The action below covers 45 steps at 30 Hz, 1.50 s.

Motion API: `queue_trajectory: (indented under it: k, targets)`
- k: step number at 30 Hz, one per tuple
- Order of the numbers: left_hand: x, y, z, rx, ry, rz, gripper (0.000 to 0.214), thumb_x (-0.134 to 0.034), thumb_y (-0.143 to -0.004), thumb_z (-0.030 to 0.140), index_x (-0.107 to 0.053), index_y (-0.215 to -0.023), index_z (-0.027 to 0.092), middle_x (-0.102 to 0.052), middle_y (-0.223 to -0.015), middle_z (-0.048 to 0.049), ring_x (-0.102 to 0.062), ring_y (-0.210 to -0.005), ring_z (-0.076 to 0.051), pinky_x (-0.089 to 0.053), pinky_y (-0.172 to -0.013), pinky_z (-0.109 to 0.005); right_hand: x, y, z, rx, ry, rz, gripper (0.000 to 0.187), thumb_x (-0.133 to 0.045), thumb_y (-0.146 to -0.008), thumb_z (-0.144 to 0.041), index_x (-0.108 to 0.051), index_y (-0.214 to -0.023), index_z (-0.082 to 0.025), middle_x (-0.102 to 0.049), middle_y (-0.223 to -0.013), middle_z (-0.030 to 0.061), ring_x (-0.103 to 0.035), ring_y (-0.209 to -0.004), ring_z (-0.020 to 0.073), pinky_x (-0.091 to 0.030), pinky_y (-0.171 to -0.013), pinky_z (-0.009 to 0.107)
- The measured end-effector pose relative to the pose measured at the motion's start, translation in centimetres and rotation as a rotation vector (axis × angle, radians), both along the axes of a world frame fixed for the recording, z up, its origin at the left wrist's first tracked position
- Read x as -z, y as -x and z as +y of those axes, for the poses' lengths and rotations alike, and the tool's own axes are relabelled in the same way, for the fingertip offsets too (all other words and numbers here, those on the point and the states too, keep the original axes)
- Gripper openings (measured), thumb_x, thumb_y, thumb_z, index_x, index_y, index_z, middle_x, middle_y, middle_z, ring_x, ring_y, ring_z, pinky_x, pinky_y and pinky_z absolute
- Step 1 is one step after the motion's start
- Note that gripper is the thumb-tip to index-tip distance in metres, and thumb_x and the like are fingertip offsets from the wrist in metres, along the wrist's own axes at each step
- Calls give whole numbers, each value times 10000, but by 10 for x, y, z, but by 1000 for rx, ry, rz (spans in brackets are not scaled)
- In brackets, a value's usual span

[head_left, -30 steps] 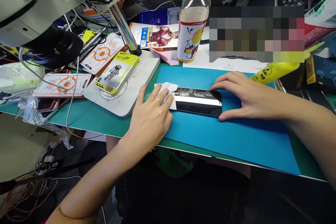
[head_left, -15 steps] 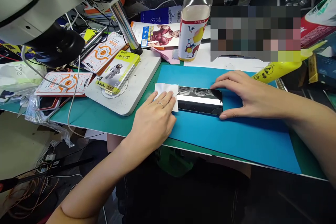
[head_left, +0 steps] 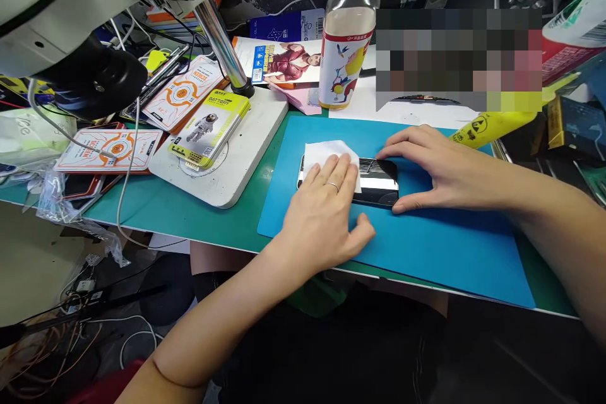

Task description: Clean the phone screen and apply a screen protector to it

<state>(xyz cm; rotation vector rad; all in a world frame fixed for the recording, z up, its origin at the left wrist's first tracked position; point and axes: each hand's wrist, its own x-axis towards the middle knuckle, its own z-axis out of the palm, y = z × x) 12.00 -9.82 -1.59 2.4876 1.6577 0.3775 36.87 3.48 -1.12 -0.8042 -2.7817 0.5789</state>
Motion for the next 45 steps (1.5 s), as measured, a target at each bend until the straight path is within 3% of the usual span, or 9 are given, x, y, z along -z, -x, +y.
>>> queue_trajectory:
  k: [7, 14, 22, 31, 33, 38, 45]
  targets:
    - [-1, -41, 0, 31, -6, 59, 768, -501, -1037, 427, -427, -1653, -24, -412, -1755, -218, -392, -1654, -368, -326, -1368, -489, 1, 3, 0, 22, 26, 27, 1050, -785, -745, -840, -530, -1575, -249, -674, -1367, 212, -608, -1248, 488, -525, -1064, 675]
    - [-2, -62, 3, 102, -20, 66, 719, -480, -1064, 414, -469, -1630, -30, -459, -1731, -202, -398, -1655, -335, -309, -1376, -459, 3, -2, -3, 19, -10, -12, 973, -689, -849, -796, -361, -1683, -418, -656, -1382, 163, -628, -1219, 491, -530, -1037, 701]
    - [0, -29, -5, 63, -19, 77, 661, -405, -1150, 436, -429, -1674, 34, -391, -1772, -154, -375, -1673, -289, -345, -1376, -445, 5, -5, 0, 16, -3, -22, 1123, -740, -772, -859, -343, -1712, -390, -602, -1483, 190, -589, -1310, 544, -516, -1088, 741]
    - [8, 26, -16, -97, -45, 66, 640, -399, -1158, 410, -407, -1671, 28, -363, -1774, -196, -359, -1675, -337, -389, -1354, -548, 6, -7, 1, 19, -6, -44, 1125, -751, -764, -854, -271, -1717, -496, -580, -1499, 155, -584, -1314, 530, -540, -1091, 770]
    - [8, 29, -20, -114, -48, 77, 637, -387, -1161, 409, -405, -1671, 29, -368, -1771, -198, -363, -1673, -342, -384, -1355, -562, 5, -6, 0, 23, -1, -48, 1121, -743, -767, -864, -298, -1717, -468, -577, -1510, 164, -582, -1317, 520, -536, -1098, 763]
    - [6, 32, -26, -135, -23, 91, 652, -368, -1165, 425, -393, -1677, 22, -360, -1776, -202, -371, -1668, -346, -383, -1353, -566, 3, -4, -1, 30, -2, -52, 1136, -714, -798, -871, -415, -1699, -247, -596, -1465, 233, -580, -1326, 506, -526, -1095, 730]
    - [6, 11, -29, -72, -24, 81, 758, -385, -1148, 521, -371, -1676, -22, -327, -1777, -244, -335, -1678, -382, -374, -1352, -578, 9, -4, 1, -9, -20, 1, 1136, -733, -781, -872, -441, -1688, -253, -608, -1435, 222, -580, -1316, 491, -515, -1097, 717]
